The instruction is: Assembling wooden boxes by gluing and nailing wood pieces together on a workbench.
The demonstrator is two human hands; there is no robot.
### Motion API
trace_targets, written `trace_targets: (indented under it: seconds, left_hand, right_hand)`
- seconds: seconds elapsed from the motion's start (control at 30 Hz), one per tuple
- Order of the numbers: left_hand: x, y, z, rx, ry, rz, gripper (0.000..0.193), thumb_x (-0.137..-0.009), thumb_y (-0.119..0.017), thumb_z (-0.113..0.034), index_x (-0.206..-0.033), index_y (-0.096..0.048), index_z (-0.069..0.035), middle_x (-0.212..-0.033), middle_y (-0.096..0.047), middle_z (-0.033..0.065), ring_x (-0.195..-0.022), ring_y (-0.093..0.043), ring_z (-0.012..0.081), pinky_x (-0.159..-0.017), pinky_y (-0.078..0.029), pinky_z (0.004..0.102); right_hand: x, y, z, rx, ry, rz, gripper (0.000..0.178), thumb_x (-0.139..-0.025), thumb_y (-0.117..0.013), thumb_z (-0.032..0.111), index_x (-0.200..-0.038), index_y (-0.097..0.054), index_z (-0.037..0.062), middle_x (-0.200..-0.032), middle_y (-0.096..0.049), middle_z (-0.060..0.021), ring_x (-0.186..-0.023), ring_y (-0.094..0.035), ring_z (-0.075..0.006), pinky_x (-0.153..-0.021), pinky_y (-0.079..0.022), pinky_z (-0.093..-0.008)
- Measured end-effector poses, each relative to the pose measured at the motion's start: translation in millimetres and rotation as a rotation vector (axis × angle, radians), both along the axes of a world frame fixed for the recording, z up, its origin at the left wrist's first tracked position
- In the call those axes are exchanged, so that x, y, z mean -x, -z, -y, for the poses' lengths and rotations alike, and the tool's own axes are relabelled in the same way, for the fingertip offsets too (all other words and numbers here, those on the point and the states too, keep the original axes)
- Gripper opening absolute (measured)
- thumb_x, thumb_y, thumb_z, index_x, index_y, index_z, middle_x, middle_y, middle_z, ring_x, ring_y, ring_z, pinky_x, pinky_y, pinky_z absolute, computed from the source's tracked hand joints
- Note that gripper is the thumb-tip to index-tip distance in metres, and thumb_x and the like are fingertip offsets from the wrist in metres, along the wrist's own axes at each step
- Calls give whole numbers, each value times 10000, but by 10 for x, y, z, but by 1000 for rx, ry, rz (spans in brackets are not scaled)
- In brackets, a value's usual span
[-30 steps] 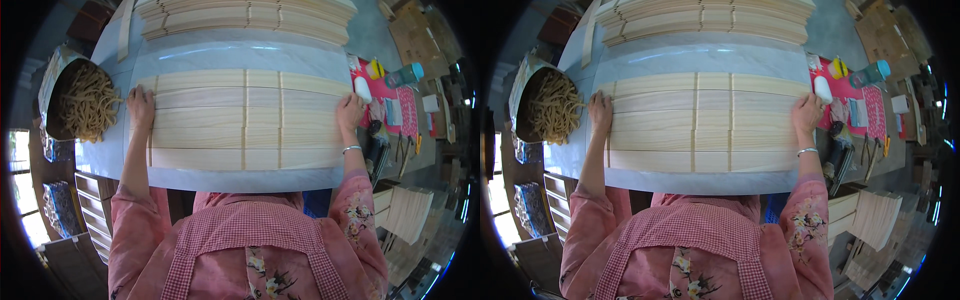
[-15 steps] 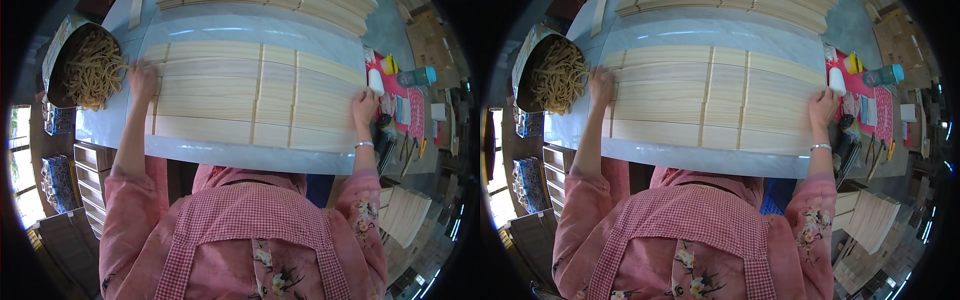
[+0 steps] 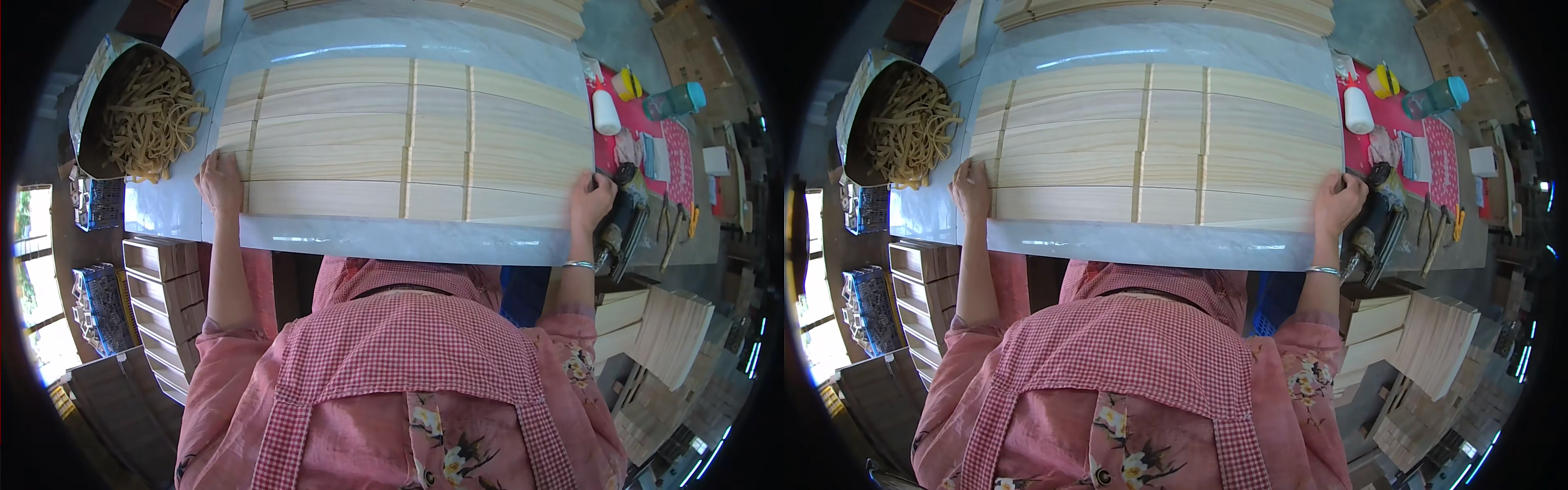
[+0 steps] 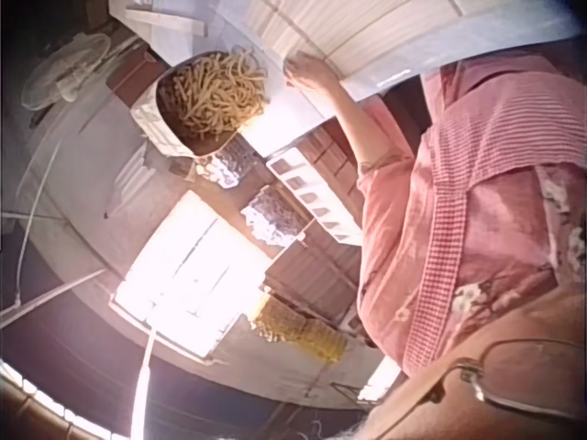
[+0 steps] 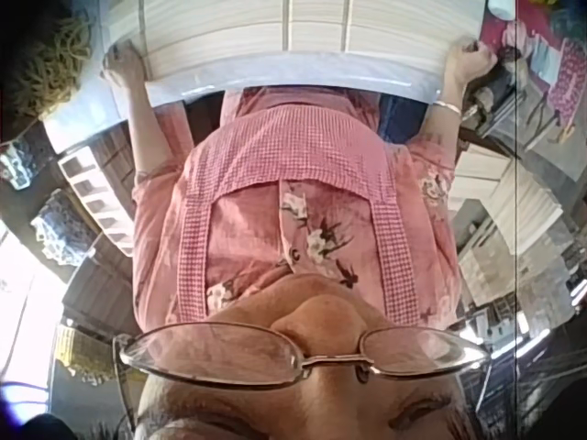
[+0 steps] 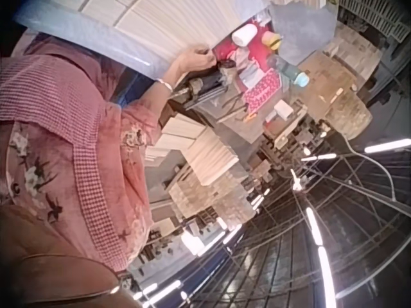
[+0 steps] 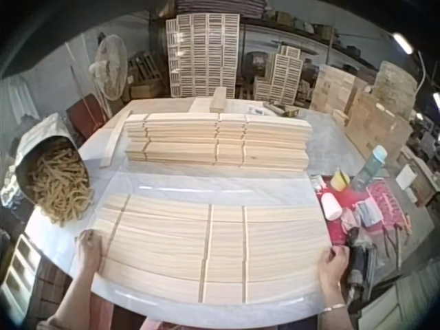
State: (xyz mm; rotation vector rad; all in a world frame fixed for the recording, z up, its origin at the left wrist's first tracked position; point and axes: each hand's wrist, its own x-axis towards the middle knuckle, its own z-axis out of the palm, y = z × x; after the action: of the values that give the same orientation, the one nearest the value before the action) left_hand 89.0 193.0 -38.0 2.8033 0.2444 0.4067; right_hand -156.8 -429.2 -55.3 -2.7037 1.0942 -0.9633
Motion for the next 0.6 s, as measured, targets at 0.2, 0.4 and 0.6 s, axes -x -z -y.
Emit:
trace_targets:
  seconds: [0.2, 0.4, 0.6]
  left_hand:
    - [42, -41, 23, 48, 23, 6, 453, -946, -608, -353, -1284, -654, -54, -1314, -649, 116, -1162, -537, 327, -1024, -427, 385]
    - [69, -64, 43, 45, 22, -8, 455, -949, -609, -347, -1297, -643, -56, -1319, -640, 128, -1178, -532, 334, -1026, -423, 404]
    - [343, 88, -248, -96, 113, 172, 462, -951, -612, -341, -1317, -625, -60, -1323, -627, 147, -1182, -530, 350, -1017, -428, 426]
  right_hand:
    - [25, -12, 20, -38, -7, -3, 235, -872, -658, 221, -985, -695, 18, -1006, -657, -178, -924, -609, -373, -858, -499, -432]
    - [45, -5, 56, -44, -7, -21, 239, -879, -658, 224, -992, -695, 17, -1007, -653, -179, -936, -608, -380, -859, -499, -438]
    - [301, -97, -112, 98, -11, -52, 246, -893, -657, 234, -1003, -696, 18, -1006, -648, -180, -925, -598, -386, -857, -498, -451]
